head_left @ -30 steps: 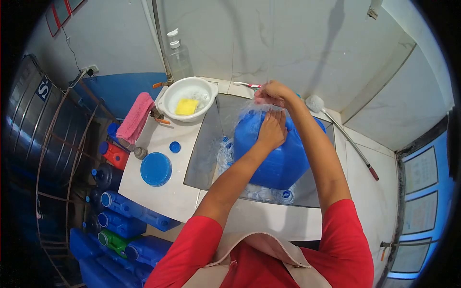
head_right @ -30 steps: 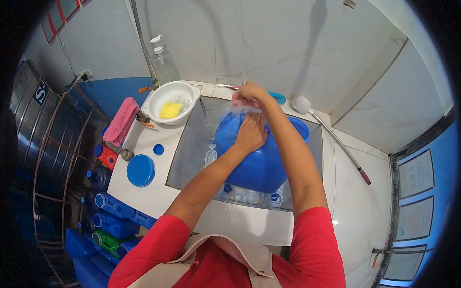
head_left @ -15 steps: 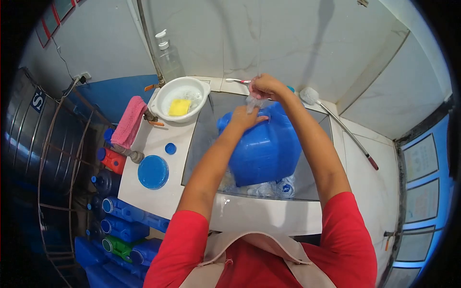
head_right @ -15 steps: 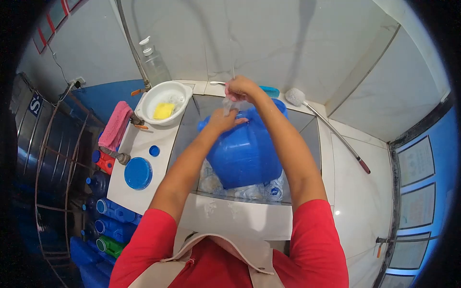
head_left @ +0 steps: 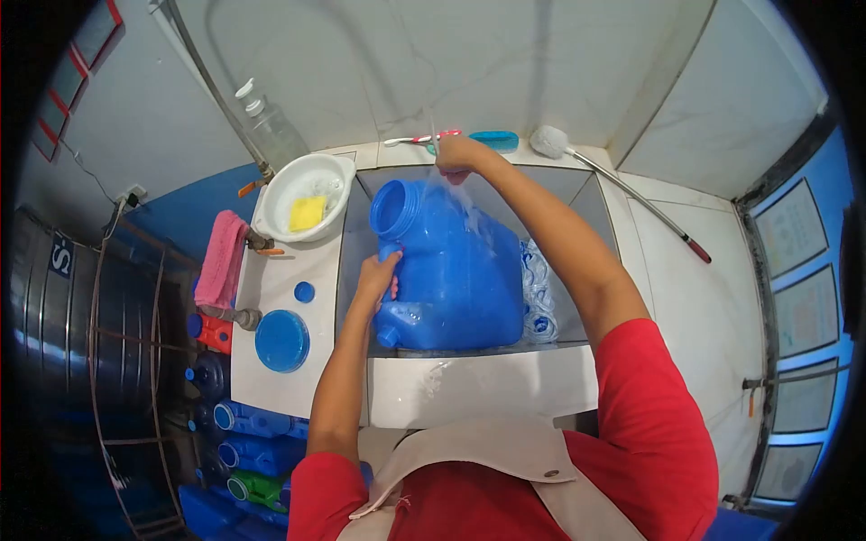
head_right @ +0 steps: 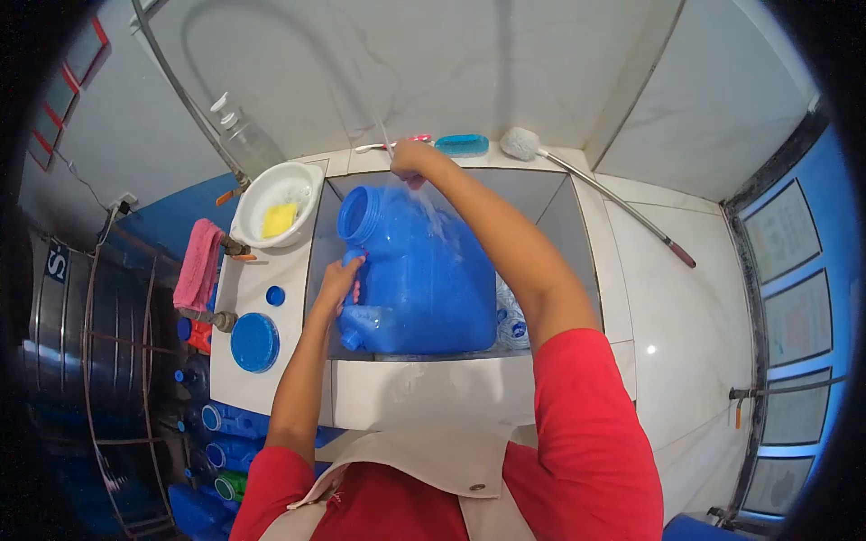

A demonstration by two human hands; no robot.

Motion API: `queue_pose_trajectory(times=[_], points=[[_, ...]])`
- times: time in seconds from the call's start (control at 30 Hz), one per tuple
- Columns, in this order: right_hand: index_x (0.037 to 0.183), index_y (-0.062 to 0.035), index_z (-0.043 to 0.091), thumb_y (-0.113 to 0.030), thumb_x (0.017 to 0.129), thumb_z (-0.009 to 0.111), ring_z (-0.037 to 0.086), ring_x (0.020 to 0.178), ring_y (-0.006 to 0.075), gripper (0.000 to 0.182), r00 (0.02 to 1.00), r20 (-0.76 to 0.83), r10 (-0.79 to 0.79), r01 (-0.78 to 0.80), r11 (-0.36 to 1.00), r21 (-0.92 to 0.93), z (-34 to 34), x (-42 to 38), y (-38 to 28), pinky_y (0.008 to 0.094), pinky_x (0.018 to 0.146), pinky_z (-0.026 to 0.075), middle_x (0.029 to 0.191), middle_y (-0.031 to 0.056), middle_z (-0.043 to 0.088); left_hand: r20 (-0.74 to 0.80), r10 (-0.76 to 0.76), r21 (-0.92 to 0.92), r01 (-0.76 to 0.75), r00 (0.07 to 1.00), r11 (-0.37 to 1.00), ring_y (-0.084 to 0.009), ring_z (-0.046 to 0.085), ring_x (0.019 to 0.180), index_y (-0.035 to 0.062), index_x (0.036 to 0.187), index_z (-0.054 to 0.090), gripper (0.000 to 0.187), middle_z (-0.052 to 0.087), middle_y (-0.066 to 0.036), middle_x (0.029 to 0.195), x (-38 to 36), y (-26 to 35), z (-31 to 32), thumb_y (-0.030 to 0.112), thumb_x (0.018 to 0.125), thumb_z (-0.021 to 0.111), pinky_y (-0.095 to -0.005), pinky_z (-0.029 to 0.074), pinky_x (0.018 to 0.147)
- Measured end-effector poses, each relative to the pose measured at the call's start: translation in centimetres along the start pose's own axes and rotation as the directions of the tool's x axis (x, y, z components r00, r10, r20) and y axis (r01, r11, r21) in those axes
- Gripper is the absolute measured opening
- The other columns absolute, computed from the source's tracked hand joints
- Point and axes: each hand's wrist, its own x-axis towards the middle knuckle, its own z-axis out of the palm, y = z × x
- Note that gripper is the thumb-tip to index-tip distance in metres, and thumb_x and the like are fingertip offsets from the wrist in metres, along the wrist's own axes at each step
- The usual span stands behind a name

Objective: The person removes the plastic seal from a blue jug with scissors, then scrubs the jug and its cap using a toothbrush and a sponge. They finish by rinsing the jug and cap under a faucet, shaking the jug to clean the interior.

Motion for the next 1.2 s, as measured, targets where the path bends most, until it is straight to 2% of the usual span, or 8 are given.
queue_pose_trajectory(times=[0.4,0.57,0.7,0.8,0.93,1.03,1.1,1.2], points=[[0.074,-0.0002,0.058,0.0,0.076,0.046,0.055,0.052,0.0132,0.012,0.987,0.151,-0.047,-0.092,0.612,0.786,-1.1,0.0,-1.9,0.0223,0.045,0.047,0.066,0.0071,0.057,0.267,0.337,0.044,-0.361,0.903,0.931,-0.0109,0.047,0.043,-0.0018,0.077,0.064,0.038,0.058,-0.007,0.057,3.8,3.2,0.6,0.034,0.087,0.055,-0.0258,0.038,0.042],[0.075,0.0018,0.05,0.001,0.079,0.039,0.046,0.044,0.0114,0.012,0.957,0.195,-0.213,-0.205,-0.026,0.978,1.0,2.5,-0.6,0.0224,0.04,0.043,0.059,0.005,0.049,0.246,0.481,0.132,-0.521,0.841,0.843,-0.0115,0.054,0.056,-0.003,0.08,0.066,0.029,0.061,-0.006,0.062,6.5,6.3,3.9,0.026,0.082,0.059,-0.0278,0.045,0.055],[0.073,-0.0005,0.055,0.0,0.08,0.044,0.053,0.052,0.0116,0.013,0.846,0.278,-0.456,-0.257,0.107,0.96,1.7,3.3,0.5,0.0207,0.044,0.047,0.068,0.0069,0.056,0.349,0.263,0.321,-0.379,0.899,0.868,-0.0135,0.06,0.076,0.0007,0.09,0.068,0.023,0.065,-0.004,0.078,8.1,8.5,4.4,0.021,0.081,0.06,-0.0262,0.047,0.074],[0.08,0.0039,0.059,-0.004,0.082,0.047,0.064,0.066,0.0191,0.015,0.974,0.226,-0.024,-0.156,0.652,0.742,-0.3,-0.4,-1.4,0.028,0.063,0.057,0.079,0.0131,0.062,0.366,0.587,0.079,-0.653,0.722,0.753,-0.0159,0.06,0.069,-0.0003,0.104,0.06,0.03,0.064,-0.009,0.085,9.6,8.0,5.3,0.019,0.081,0.059,-0.0309,0.049,0.068],[0.08,0.0042,0.06,-0.006,0.082,0.047,0.064,0.072,0.0186,0.016,0.99,0.135,-0.043,-0.068,0.695,0.716,-1.4,-0.8,-2.0,0.027,0.067,0.057,0.077,0.0118,0.062,0.43,0.471,0.125,-0.568,0.77,0.814,-0.0189,0.061,0.072,-0.0006,0.107,0.055,0.037,0.062,-0.013,0.094,6.7,10.1,5.8,0.031,0.088,0.052,-0.0332,0.05,0.068],[0.09,0.0061,0.061,-0.007,0.079,0.05,0.064,0.083,0.0253,0.02,0.992,-0.043,-0.121,0.105,0.57,0.815,-0.7,-0.3,-1.0,0.0312,0.074,0.055,0.085,0.0165,0.063,0.544,0.302,0.583,-0.611,0.783,0.535,-0.0216,0.063,0.063,-0.0026,0.096,0.056,0.052,0.063,-0.017,0.081,9.8,7.9,6.1,0.045,0.093,0.036,-0.0346,0.052,0.058],[0.105,0.0057,0.058,-0.009,0.074,0.053,0.061,0.091,0.0318,0.034,0.9,-0.1,-0.425,0.417,0.904,-0.092,0.4,-1.7,0.1,0.0381,0.084,0.05,0.095,0.0217,0.06,0.41,0.169,0.615,-0.409,0.896,0.674,-0.0251,0.061,0.05,-0.0047,0.091,0.056,0.068,0.061,-0.018,0.066,9.4,6.7,5.9,0.053,0.094,0.02,-0.0355,0.05,0.048],[0.119,0.0012,0.051,-0.013,0.069,0.057,0.056,0.092,0.033,0.052,0.825,-0.039,-0.564,0.505,0.767,-0.397,6.1,-4.2,3.0,0.0422,0.085,0.043,0.096,0.0174,0.058,0.217,0.257,0.392,-0.325,0.942,0.86,-0.0265,0.054,0.037,-0.0067,0.088,0.055,0.067,0.056,-0.016,0.053,6.9,3.7,6.8,0.049,0.096,0.018,-0.0389,0.047,0.041]])
